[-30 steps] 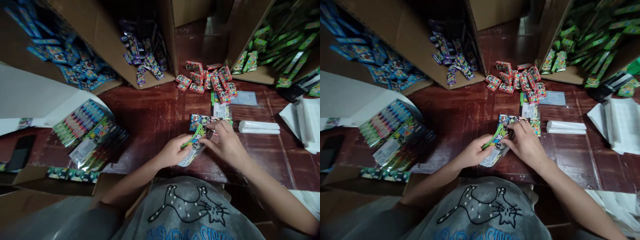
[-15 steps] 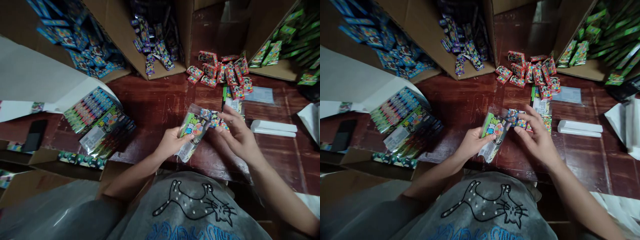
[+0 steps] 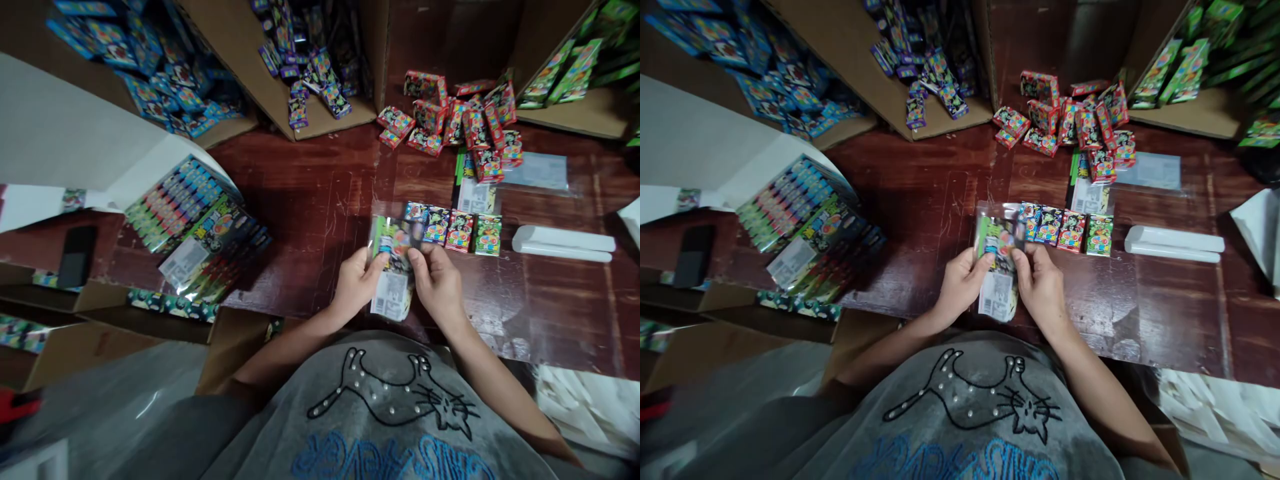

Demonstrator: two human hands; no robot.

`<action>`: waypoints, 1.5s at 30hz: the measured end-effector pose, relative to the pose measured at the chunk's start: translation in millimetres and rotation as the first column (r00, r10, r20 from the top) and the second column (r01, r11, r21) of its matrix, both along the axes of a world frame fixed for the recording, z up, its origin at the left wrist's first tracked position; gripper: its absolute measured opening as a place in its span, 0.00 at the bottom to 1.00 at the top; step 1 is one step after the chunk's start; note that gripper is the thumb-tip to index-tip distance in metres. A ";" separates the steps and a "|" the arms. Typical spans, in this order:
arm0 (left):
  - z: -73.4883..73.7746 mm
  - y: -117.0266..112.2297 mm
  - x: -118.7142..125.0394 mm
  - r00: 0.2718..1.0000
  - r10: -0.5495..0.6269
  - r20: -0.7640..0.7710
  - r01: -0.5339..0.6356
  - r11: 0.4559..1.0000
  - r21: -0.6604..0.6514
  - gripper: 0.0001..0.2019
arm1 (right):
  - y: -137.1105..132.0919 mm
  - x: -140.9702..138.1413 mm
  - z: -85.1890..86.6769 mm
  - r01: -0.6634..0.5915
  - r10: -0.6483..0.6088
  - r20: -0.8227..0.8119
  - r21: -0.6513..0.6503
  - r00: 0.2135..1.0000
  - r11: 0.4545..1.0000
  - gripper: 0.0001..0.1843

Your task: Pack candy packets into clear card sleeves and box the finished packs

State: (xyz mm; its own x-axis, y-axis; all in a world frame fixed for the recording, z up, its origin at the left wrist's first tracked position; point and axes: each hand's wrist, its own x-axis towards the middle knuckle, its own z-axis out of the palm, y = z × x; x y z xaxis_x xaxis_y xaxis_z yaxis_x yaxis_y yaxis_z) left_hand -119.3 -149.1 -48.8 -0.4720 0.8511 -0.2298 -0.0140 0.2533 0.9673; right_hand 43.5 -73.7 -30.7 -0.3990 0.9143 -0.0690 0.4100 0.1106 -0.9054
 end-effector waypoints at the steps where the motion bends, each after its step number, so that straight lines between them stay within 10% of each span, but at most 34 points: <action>1: -1.6 0.0 -0.5 0.998 0.067 -0.007 -0.067 0.998 0.005 0.19 | -2.6 2.7 -2.2 -0.061 0.061 -0.004 -0.068 0.998 0.996 0.20; 10: -16.2 -8.3 -9.2 0.981 0.181 0.070 -0.180 0.983 -0.029 0.23 | -20.7 8.5 -15.2 -0.307 0.329 0.038 -0.269 0.944 0.913 0.22; 14: -0.6 -33.3 -47.7 0.934 0.066 -0.351 -0.055 0.998 0.040 0.37 | 26.7 28.0 -2.9 -0.409 0.370 0.201 0.214 0.907 0.887 0.36; 17: 26.1 -38.9 -82.8 0.575 -0.228 -0.786 0.325 0.945 -0.036 0.57 | 85.8 46.3 0.8 -0.512 0.298 0.437 0.533 0.848 0.674 0.43; 21: 53.0 -2.6 -97.5 -0.107 -0.616 -0.780 0.777 0.437 -0.452 0.44 | 135.1 38.9 -22.0 -0.717 0.322 0.664 0.487 0.675 0.499 0.44; 24: 54.8 36.5 -91.1 -0.264 -0.630 -0.730 0.812 0.264 -0.521 0.37 | 134.7 21.9 -39.2 -0.762 0.322 0.716 0.449 0.619 0.466 0.39; 27: 49.8 55.5 -87.4 -0.255 -0.650 -0.716 0.807 0.265 -0.528 0.32 | 119.2 19.8 -39.8 -0.706 0.245 0.705 0.487 0.665 0.514 0.35; 33: 31.0 31.1 -84.9 0.082 -0.623 -0.778 0.525 0.690 -0.498 0.56 | 79.0 46.5 -23.1 -0.521 0.075 0.623 0.575 0.779 0.631 0.41; 39: 10.4 23.2 -66.7 0.223 -0.599 -0.769 0.403 0.775 -0.486 0.58 | 49.0 41.3 -21.5 -0.614 0.178 0.650 0.540 0.739 0.576 0.38; 45: 7.8 28.1 -62.1 0.215 -0.593 -0.776 0.429 0.771 -0.470 0.60 | 44.3 38.0 -20.6 -0.694 0.328 0.641 0.475 0.694 0.541 0.35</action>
State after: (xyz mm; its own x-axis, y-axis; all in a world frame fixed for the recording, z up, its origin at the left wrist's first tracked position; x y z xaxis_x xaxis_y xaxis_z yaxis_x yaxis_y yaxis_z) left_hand -181.4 -121.0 -41.0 0.0620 0.9895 -0.1307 0.9542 -0.0204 0.2985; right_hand 81.5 -29.5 -51.4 -0.8983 0.4175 0.1371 0.3808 0.8953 -0.2311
